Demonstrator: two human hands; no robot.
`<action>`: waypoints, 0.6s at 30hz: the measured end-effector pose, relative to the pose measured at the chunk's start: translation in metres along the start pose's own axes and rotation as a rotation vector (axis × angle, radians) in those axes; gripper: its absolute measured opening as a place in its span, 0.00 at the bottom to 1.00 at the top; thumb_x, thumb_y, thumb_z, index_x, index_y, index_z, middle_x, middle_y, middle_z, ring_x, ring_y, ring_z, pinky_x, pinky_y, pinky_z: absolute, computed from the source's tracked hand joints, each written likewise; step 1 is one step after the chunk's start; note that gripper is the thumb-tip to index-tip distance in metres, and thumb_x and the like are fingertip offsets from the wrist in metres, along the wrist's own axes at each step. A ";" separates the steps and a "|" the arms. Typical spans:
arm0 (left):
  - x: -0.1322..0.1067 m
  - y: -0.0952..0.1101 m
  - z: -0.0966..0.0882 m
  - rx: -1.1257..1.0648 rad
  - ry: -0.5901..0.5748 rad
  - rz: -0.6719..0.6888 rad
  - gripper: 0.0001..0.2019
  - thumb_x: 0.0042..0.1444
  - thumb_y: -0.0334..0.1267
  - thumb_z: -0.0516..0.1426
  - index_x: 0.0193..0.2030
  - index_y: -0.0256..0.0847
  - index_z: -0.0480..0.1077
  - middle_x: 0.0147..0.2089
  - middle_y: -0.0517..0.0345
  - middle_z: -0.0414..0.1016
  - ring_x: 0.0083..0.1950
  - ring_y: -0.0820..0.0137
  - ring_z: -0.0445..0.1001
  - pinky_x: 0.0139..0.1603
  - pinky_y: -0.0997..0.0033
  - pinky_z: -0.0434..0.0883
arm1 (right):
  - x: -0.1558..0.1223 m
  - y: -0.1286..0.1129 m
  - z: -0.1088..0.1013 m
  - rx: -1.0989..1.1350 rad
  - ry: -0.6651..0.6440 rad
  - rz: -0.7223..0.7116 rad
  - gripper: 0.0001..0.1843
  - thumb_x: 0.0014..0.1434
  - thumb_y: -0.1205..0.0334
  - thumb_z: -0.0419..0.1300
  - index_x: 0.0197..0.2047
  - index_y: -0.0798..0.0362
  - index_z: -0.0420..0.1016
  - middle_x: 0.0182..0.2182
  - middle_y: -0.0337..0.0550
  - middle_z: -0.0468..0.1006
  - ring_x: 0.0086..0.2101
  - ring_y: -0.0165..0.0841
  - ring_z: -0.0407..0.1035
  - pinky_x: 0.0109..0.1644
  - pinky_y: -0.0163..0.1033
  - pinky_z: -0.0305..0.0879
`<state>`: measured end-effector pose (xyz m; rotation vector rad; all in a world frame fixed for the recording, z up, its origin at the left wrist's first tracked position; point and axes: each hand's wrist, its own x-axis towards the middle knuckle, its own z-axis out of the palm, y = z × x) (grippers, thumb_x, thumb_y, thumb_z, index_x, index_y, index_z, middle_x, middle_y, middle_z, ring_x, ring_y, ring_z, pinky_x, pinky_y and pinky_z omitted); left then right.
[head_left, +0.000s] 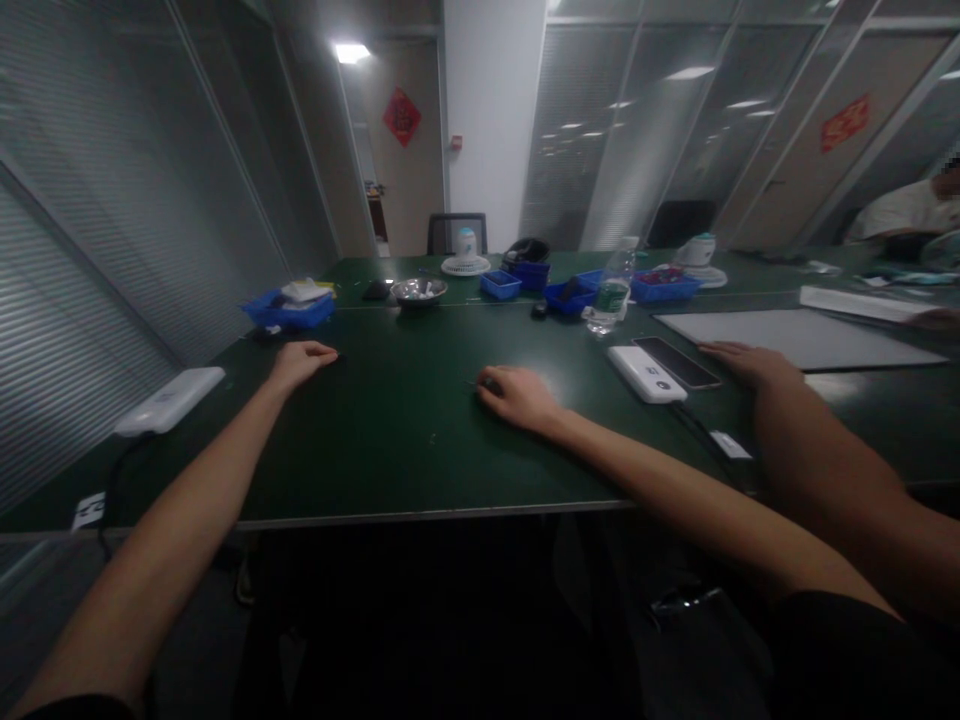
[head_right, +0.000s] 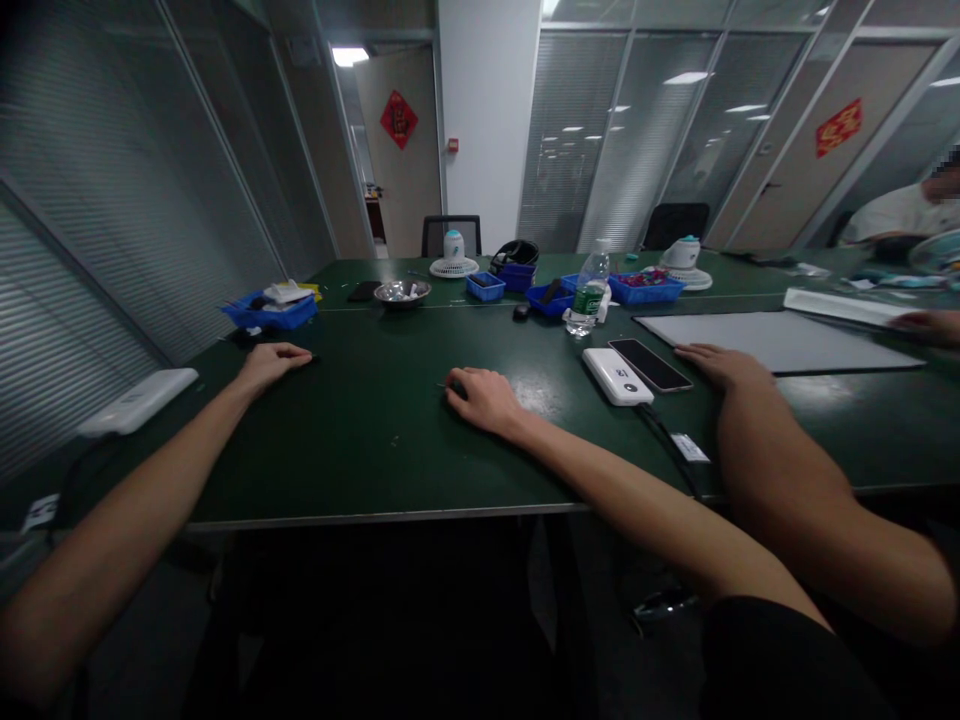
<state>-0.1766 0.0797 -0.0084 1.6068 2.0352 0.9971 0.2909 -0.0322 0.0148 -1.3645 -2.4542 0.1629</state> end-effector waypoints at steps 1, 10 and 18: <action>-0.005 0.008 0.006 -0.021 -0.072 0.047 0.12 0.50 0.41 0.71 0.42 0.44 0.85 0.48 0.51 0.85 0.53 0.55 0.81 0.57 0.58 0.74 | 0.000 0.000 0.000 0.001 0.003 -0.014 0.17 0.73 0.52 0.55 0.56 0.49 0.77 0.48 0.46 0.82 0.41 0.37 0.75 0.41 0.37 0.63; -0.097 0.106 0.082 -0.219 -0.656 0.740 0.13 0.65 0.46 0.64 0.50 0.41 0.82 0.51 0.50 0.81 0.53 0.61 0.78 0.59 0.57 0.73 | 0.000 0.002 0.009 0.049 0.007 -0.314 0.17 0.74 0.53 0.55 0.59 0.50 0.75 0.50 0.46 0.79 0.37 0.33 0.72 0.39 0.37 0.60; -0.120 0.120 0.088 -0.226 -0.668 0.852 0.11 0.68 0.42 0.61 0.52 0.41 0.81 0.51 0.49 0.79 0.53 0.62 0.77 0.56 0.60 0.73 | -0.002 -0.003 0.008 0.050 0.021 -0.342 0.16 0.73 0.55 0.57 0.58 0.51 0.76 0.48 0.46 0.79 0.34 0.30 0.69 0.37 0.37 0.57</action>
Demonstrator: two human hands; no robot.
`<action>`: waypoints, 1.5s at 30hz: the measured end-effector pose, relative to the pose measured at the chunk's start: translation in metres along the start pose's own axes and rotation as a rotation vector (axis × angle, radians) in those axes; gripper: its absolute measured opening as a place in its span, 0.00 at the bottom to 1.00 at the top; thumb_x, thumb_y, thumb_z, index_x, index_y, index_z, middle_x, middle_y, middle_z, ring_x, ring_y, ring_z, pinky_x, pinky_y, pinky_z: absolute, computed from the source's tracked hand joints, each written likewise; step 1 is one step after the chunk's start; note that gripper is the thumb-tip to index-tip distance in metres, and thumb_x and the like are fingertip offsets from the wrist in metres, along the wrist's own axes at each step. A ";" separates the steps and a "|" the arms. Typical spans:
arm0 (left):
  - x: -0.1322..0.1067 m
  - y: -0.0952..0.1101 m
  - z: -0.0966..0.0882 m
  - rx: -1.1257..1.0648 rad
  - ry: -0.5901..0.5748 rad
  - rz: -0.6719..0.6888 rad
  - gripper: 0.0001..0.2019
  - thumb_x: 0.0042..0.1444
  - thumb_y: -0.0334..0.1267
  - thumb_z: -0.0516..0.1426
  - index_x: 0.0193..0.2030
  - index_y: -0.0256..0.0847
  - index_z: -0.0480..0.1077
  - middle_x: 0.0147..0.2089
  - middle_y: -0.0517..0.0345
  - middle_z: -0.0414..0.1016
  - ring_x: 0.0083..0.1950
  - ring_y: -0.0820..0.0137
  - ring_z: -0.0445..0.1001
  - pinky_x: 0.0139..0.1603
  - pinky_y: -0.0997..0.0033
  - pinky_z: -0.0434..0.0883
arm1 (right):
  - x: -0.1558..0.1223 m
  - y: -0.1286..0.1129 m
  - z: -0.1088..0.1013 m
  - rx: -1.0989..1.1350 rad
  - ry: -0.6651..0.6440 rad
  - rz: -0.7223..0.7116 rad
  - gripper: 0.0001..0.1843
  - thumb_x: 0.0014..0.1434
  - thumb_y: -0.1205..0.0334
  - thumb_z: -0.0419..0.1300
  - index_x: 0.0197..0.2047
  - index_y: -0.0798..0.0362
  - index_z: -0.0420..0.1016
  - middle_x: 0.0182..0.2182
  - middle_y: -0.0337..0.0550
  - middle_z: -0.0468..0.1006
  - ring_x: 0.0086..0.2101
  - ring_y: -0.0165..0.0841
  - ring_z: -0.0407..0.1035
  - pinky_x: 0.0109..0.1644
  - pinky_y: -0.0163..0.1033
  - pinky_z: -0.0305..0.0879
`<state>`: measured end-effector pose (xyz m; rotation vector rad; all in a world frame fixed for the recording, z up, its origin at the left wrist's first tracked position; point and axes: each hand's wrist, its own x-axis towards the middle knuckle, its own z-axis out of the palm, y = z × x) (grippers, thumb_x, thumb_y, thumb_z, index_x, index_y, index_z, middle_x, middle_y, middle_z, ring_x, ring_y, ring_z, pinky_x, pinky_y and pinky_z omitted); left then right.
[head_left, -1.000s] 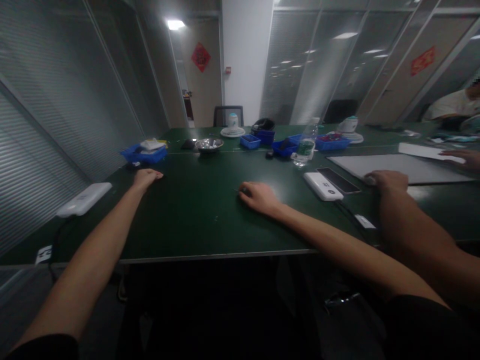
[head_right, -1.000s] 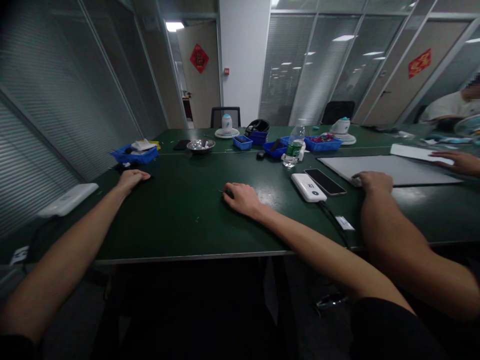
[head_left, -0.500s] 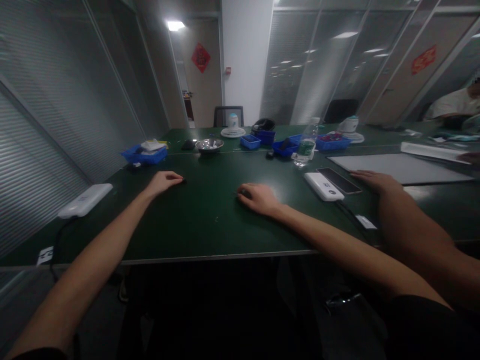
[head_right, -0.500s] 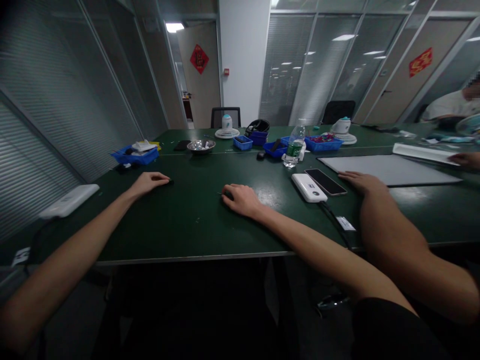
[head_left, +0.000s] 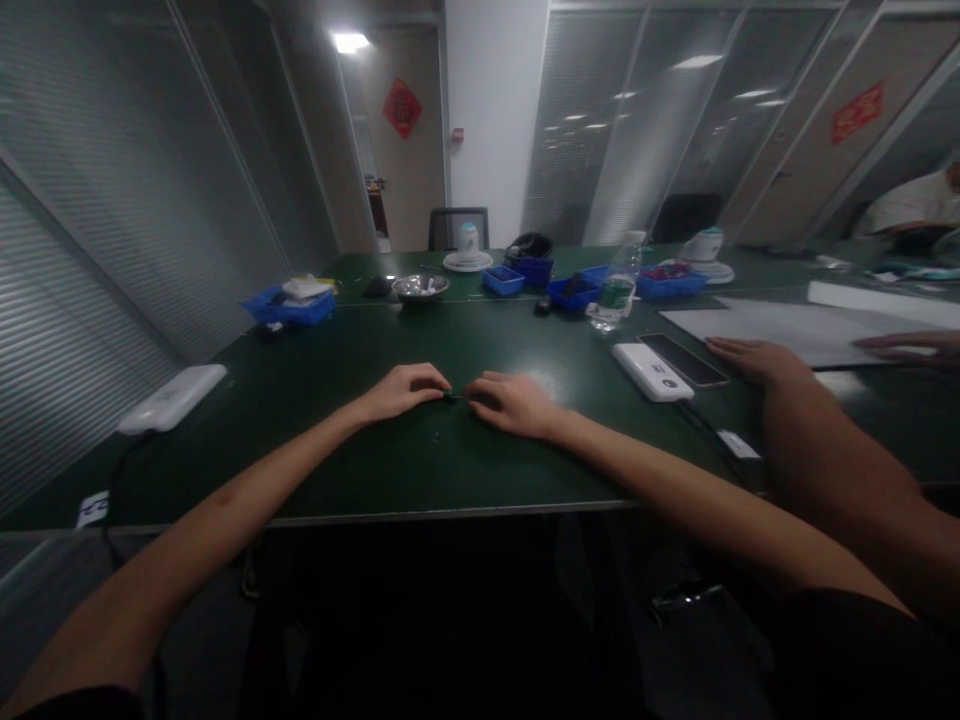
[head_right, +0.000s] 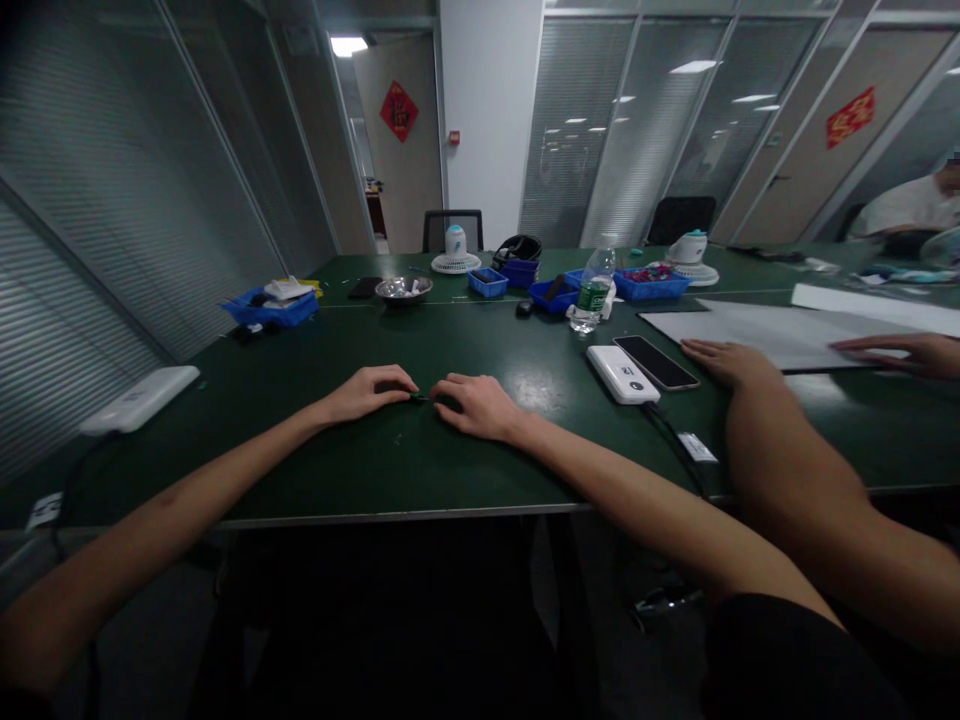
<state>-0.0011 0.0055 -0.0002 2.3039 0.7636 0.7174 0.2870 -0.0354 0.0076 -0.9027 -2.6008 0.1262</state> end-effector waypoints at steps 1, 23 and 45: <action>0.000 -0.001 0.000 0.003 0.003 0.001 0.11 0.68 0.41 0.62 0.52 0.41 0.82 0.51 0.49 0.79 0.52 0.62 0.77 0.56 0.60 0.73 | 0.000 0.000 0.000 0.000 0.005 0.009 0.16 0.72 0.56 0.57 0.58 0.51 0.77 0.48 0.46 0.79 0.34 0.30 0.68 0.37 0.37 0.57; 0.002 0.004 0.007 -0.064 0.001 -0.025 0.14 0.66 0.41 0.63 0.55 0.40 0.80 0.50 0.49 0.78 0.51 0.62 0.77 0.56 0.60 0.72 | 0.005 0.002 0.006 -0.022 0.015 0.068 0.16 0.75 0.55 0.54 0.60 0.50 0.75 0.49 0.48 0.78 0.40 0.35 0.73 0.41 0.38 0.62; -0.020 -0.048 -0.054 0.518 0.107 -0.202 0.20 0.68 0.52 0.56 0.54 0.39 0.80 0.55 0.44 0.77 0.56 0.55 0.75 0.58 0.55 0.70 | 0.001 0.000 -0.005 -0.020 -0.009 0.153 0.16 0.74 0.55 0.56 0.58 0.52 0.77 0.49 0.48 0.80 0.39 0.34 0.74 0.43 0.38 0.64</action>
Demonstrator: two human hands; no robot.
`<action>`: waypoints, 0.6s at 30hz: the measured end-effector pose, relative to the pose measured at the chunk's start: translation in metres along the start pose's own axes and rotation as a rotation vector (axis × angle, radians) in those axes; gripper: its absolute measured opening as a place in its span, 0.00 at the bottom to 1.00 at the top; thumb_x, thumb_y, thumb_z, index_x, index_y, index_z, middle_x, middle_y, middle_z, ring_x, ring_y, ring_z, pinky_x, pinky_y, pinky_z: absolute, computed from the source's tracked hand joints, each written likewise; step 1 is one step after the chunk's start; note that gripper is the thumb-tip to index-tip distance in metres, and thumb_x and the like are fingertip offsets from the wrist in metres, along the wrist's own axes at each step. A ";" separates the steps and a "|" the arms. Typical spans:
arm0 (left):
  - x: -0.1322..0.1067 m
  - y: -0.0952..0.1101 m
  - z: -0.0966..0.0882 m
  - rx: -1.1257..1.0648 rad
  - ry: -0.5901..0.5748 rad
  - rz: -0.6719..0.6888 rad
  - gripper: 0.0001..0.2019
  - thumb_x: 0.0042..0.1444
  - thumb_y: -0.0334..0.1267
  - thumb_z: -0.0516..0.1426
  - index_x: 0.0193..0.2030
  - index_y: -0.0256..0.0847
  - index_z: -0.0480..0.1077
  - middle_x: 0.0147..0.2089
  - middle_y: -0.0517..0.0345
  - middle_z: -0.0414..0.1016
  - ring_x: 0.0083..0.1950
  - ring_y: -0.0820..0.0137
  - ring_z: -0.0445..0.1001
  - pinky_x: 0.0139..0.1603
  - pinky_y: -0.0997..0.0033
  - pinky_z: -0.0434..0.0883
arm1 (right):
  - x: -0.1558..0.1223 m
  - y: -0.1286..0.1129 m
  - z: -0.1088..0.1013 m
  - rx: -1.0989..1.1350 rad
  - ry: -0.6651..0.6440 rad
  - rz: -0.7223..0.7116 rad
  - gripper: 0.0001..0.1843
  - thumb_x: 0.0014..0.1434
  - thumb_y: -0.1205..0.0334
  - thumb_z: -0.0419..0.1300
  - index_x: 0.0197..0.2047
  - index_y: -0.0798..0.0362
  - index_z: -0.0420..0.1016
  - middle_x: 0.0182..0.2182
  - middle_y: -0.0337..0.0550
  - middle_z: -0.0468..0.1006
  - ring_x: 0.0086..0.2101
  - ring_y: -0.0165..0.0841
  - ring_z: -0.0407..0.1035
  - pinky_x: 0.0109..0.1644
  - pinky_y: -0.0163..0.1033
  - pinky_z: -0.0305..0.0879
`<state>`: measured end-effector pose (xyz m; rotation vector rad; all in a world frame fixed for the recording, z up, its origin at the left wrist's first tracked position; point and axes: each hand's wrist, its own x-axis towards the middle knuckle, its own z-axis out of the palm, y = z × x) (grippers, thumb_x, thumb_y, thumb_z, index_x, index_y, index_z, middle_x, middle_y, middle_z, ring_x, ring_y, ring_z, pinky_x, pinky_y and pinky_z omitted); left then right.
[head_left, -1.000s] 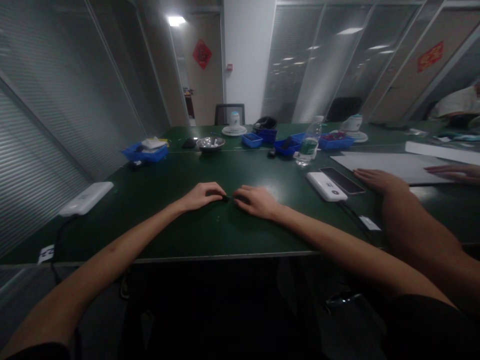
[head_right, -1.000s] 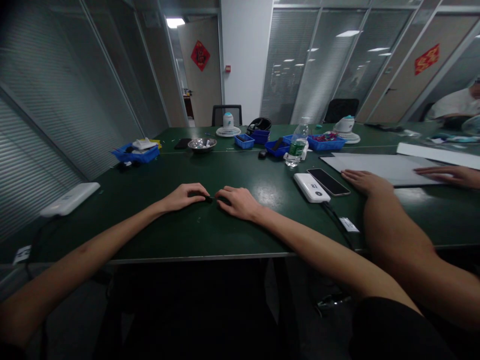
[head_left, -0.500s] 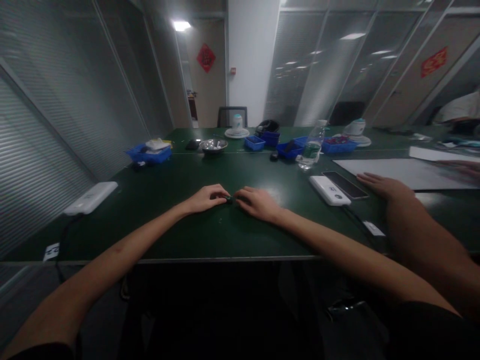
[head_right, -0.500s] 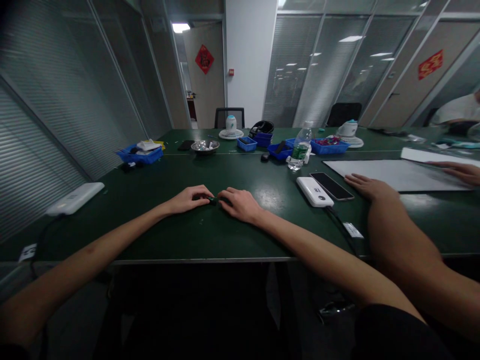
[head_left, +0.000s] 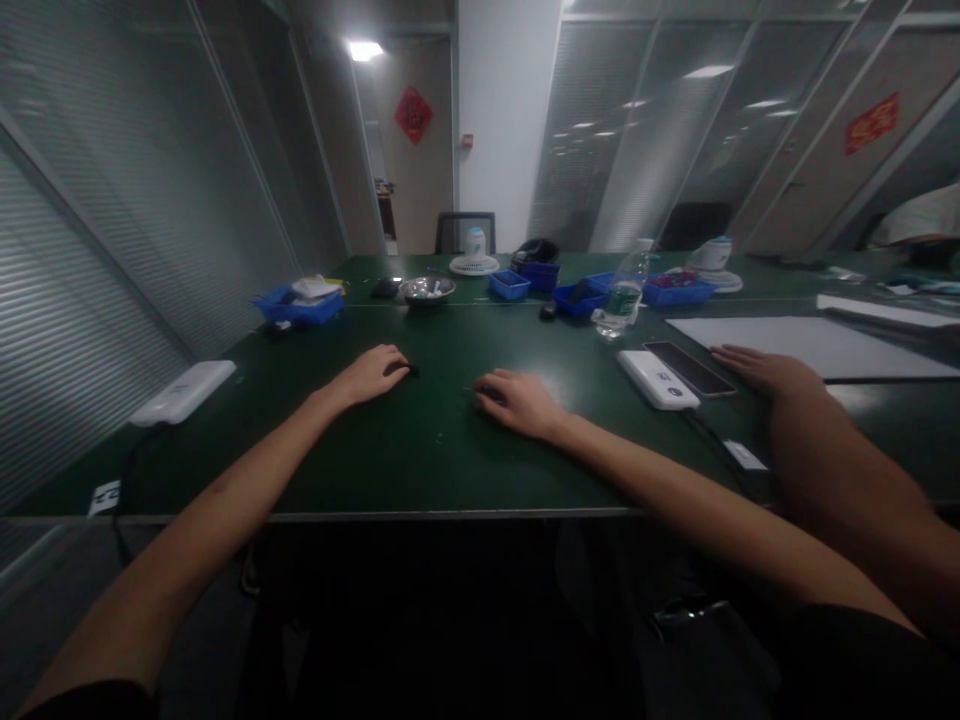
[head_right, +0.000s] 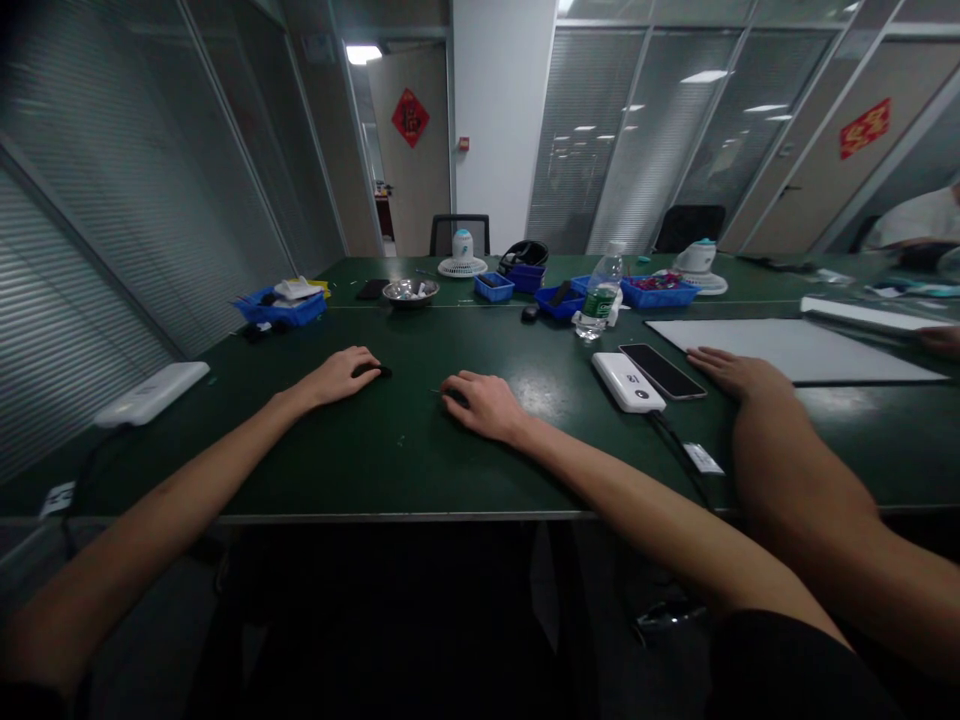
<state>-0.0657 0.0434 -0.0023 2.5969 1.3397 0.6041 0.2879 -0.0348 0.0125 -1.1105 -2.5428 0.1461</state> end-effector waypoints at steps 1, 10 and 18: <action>-0.003 -0.014 -0.007 0.050 -0.001 -0.051 0.21 0.68 0.52 0.56 0.54 0.39 0.80 0.55 0.43 0.77 0.56 0.54 0.75 0.59 0.54 0.70 | 0.000 0.001 0.000 -0.003 0.004 -0.001 0.16 0.74 0.55 0.56 0.58 0.52 0.77 0.49 0.48 0.80 0.40 0.35 0.74 0.43 0.38 0.64; -0.044 -0.111 -0.062 0.266 0.046 -0.505 0.18 0.63 0.45 0.58 0.51 0.40 0.84 0.54 0.43 0.83 0.57 0.47 0.78 0.63 0.51 0.70 | 0.000 0.002 0.001 -0.010 0.016 -0.003 0.17 0.74 0.54 0.56 0.58 0.51 0.77 0.50 0.48 0.80 0.39 0.34 0.74 0.42 0.37 0.63; -0.045 -0.109 -0.064 0.200 0.131 -0.559 0.14 0.60 0.44 0.62 0.47 0.42 0.85 0.51 0.45 0.84 0.53 0.50 0.80 0.59 0.54 0.74 | 0.000 0.005 0.002 -0.019 0.009 0.010 0.17 0.73 0.54 0.56 0.58 0.51 0.77 0.50 0.48 0.80 0.40 0.35 0.74 0.42 0.38 0.63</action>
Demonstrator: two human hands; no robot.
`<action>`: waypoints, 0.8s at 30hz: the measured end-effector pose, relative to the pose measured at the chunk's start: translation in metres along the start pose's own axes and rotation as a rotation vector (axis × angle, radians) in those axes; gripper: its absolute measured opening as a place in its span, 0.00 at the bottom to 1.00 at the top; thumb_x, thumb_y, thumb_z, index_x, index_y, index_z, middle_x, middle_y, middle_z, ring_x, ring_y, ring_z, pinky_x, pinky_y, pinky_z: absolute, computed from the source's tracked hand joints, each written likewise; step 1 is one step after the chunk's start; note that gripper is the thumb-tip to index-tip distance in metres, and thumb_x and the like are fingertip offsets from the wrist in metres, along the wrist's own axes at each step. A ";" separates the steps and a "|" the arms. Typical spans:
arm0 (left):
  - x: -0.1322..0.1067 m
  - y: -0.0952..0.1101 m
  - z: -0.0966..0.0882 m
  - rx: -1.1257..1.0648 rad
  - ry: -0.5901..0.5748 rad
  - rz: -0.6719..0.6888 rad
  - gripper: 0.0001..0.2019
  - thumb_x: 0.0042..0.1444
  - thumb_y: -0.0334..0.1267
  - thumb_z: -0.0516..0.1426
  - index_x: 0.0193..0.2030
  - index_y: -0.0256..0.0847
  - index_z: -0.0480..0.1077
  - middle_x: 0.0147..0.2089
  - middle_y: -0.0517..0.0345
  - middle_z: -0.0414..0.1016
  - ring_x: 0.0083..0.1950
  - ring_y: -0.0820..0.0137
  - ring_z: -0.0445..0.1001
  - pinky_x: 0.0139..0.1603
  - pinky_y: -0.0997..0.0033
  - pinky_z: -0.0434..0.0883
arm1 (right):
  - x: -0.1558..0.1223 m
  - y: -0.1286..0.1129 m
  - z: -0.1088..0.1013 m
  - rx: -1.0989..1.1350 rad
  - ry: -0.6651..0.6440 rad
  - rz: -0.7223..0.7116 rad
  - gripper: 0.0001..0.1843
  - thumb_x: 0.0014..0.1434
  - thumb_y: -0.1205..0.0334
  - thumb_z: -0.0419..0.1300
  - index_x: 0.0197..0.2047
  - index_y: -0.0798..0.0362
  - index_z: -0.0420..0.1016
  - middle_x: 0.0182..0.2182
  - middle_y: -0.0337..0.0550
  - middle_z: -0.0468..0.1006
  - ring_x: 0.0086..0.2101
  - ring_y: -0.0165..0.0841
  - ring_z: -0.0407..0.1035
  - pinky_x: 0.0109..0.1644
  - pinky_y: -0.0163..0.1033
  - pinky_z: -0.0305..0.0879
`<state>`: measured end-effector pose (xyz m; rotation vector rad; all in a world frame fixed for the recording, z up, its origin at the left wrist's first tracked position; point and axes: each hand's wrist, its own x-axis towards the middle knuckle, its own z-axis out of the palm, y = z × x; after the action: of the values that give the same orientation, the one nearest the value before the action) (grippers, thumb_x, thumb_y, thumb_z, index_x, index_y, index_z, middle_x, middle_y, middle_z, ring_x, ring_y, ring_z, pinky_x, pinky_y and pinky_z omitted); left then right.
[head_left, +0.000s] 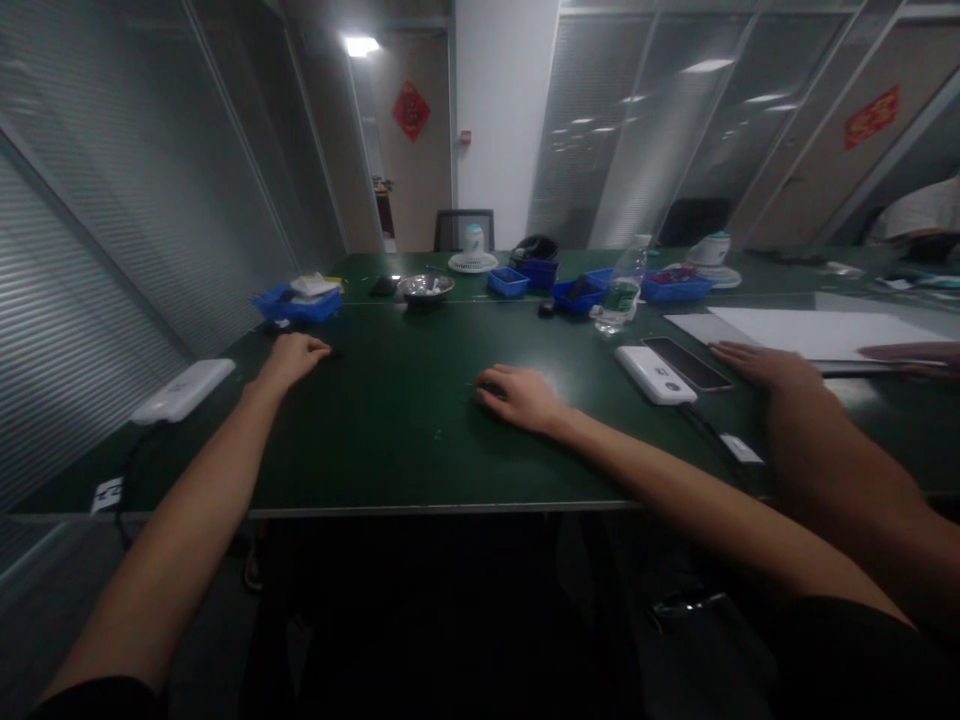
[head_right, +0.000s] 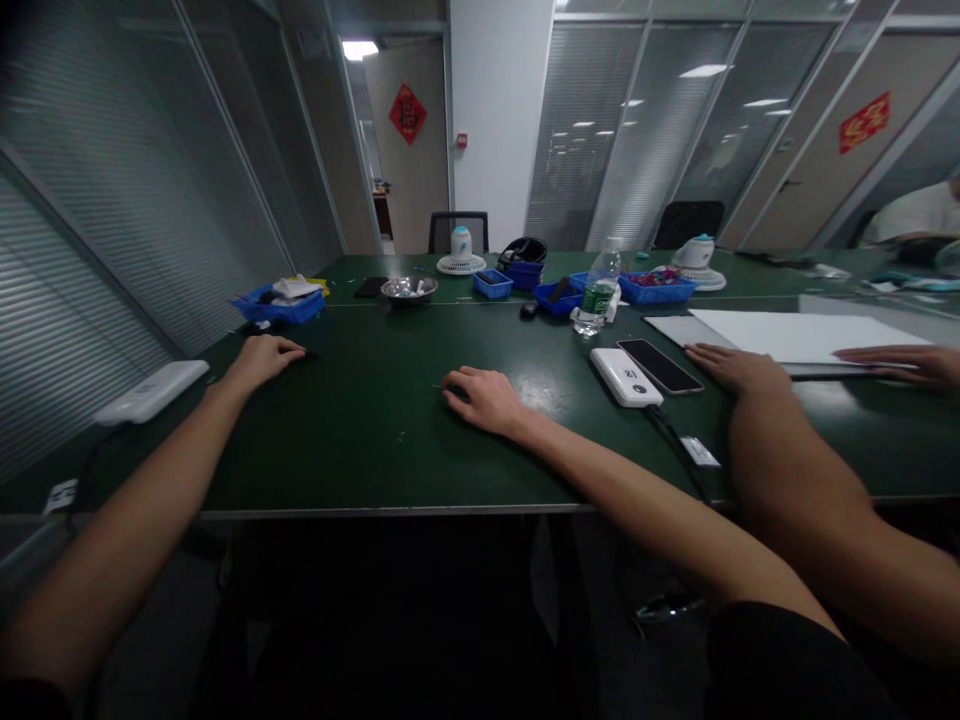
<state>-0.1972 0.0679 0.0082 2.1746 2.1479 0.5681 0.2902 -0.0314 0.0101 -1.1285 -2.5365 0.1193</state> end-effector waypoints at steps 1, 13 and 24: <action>0.000 0.001 0.000 -0.013 0.000 -0.001 0.14 0.59 0.45 0.63 0.46 0.42 0.86 0.50 0.46 0.85 0.52 0.50 0.80 0.58 0.54 0.74 | 0.000 0.000 0.000 -0.001 0.000 0.000 0.17 0.73 0.54 0.56 0.58 0.51 0.77 0.49 0.48 0.80 0.40 0.35 0.74 0.42 0.38 0.64; -0.015 0.061 0.016 -0.279 -0.109 0.250 0.15 0.62 0.48 0.63 0.51 0.45 0.83 0.55 0.50 0.83 0.58 0.55 0.78 0.63 0.55 0.70 | 0.000 0.001 0.000 0.001 -0.024 -0.061 0.17 0.74 0.54 0.56 0.58 0.51 0.76 0.50 0.48 0.80 0.39 0.35 0.74 0.41 0.38 0.63; -0.066 0.185 0.052 -0.537 -0.226 0.773 0.13 0.70 0.44 0.59 0.54 0.43 0.81 0.52 0.50 0.82 0.52 0.62 0.79 0.56 0.60 0.73 | 0.000 -0.001 0.003 0.022 -0.014 -0.138 0.17 0.75 0.53 0.55 0.60 0.50 0.75 0.50 0.47 0.78 0.38 0.33 0.72 0.40 0.37 0.61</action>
<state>-0.0035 0.0068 -0.0043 2.4894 0.8446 0.7544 0.2885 -0.0315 0.0076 -0.9435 -2.6097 0.1199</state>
